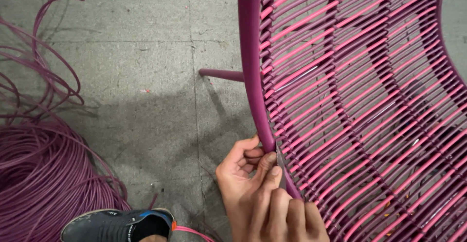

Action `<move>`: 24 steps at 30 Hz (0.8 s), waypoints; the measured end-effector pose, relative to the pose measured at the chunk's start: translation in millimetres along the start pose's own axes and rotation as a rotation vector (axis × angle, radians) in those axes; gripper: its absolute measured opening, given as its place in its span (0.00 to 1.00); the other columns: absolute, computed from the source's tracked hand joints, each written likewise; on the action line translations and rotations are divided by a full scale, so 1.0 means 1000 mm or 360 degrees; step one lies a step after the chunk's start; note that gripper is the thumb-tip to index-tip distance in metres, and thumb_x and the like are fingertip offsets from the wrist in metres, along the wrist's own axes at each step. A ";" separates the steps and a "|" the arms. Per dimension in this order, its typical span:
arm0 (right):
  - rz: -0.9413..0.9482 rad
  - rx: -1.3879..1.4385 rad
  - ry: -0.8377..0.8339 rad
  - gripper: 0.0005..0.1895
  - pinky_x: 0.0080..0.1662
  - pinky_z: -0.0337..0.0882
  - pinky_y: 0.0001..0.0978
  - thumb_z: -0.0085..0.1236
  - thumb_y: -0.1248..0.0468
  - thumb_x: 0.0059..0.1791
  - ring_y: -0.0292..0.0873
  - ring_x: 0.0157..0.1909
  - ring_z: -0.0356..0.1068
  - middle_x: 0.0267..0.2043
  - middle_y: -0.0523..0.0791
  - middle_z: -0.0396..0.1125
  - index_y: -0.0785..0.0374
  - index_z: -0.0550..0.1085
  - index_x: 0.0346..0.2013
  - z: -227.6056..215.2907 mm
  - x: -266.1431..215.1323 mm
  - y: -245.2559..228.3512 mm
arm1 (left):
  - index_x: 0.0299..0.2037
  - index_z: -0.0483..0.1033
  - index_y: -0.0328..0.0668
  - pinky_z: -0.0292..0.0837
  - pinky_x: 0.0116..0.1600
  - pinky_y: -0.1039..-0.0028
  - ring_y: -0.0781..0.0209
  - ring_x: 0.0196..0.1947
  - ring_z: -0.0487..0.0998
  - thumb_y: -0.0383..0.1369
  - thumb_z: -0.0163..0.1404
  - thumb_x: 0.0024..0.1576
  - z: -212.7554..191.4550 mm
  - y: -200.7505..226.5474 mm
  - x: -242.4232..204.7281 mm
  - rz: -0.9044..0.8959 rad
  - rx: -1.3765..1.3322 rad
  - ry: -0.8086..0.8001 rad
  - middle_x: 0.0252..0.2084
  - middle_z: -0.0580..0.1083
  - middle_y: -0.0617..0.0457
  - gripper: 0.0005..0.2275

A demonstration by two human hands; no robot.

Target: Repairing a purple woven chair using a knife and a hammer.

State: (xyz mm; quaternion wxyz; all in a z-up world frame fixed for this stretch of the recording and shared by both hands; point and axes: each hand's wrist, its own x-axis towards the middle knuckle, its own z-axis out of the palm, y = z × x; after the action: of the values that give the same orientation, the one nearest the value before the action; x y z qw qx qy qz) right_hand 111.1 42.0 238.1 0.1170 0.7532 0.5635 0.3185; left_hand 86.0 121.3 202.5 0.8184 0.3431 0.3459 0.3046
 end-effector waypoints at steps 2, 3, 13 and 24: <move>0.0009 -0.0008 -0.0112 0.08 0.19 0.52 0.24 0.58 0.75 0.44 0.29 0.13 0.53 0.12 0.38 0.59 0.76 0.82 0.35 0.000 0.001 -0.002 | 0.49 0.79 0.23 0.75 0.41 0.81 0.70 0.33 0.79 0.15 0.54 0.53 -0.002 -0.003 0.001 0.0023 0.0029 -0.0018 0.33 0.79 0.49 0.13; 0.0067 0.0036 0.0012 0.06 0.19 0.51 0.24 0.59 0.75 0.46 0.29 0.13 0.53 0.13 0.38 0.59 0.76 0.81 0.35 0.001 0.002 0.000 | 0.48 0.78 0.23 0.75 0.40 0.81 0.70 0.32 0.78 0.15 0.55 0.54 -0.003 -0.006 0.002 0.0016 0.0011 -0.0008 0.33 0.79 0.49 0.12; 0.0091 0.0015 0.0150 0.07 0.21 0.52 0.25 0.56 0.74 0.45 0.30 0.14 0.52 0.14 0.38 0.57 0.76 0.80 0.35 0.007 0.001 0.004 | 0.49 0.79 0.24 0.75 0.38 0.81 0.70 0.31 0.79 0.15 0.55 0.53 -0.001 -0.002 0.002 -0.0096 0.0068 0.0035 0.32 0.78 0.49 0.13; 0.0096 0.0233 0.0099 0.11 0.18 0.51 0.26 0.53 0.71 0.43 0.30 0.12 0.53 0.13 0.38 0.57 0.77 0.80 0.34 0.031 -0.017 -0.012 | 0.42 0.69 0.32 0.71 0.36 0.81 0.69 0.31 0.74 0.17 0.56 0.56 -0.010 -0.016 0.020 -0.0155 -0.0166 -0.0240 0.33 0.75 0.50 0.10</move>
State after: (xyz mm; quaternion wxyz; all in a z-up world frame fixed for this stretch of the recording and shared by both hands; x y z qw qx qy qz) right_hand 118.5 35.7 201.7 0.0346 0.7661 0.5658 0.3030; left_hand 93.5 130.4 177.7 0.8728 0.3047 0.2833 0.2552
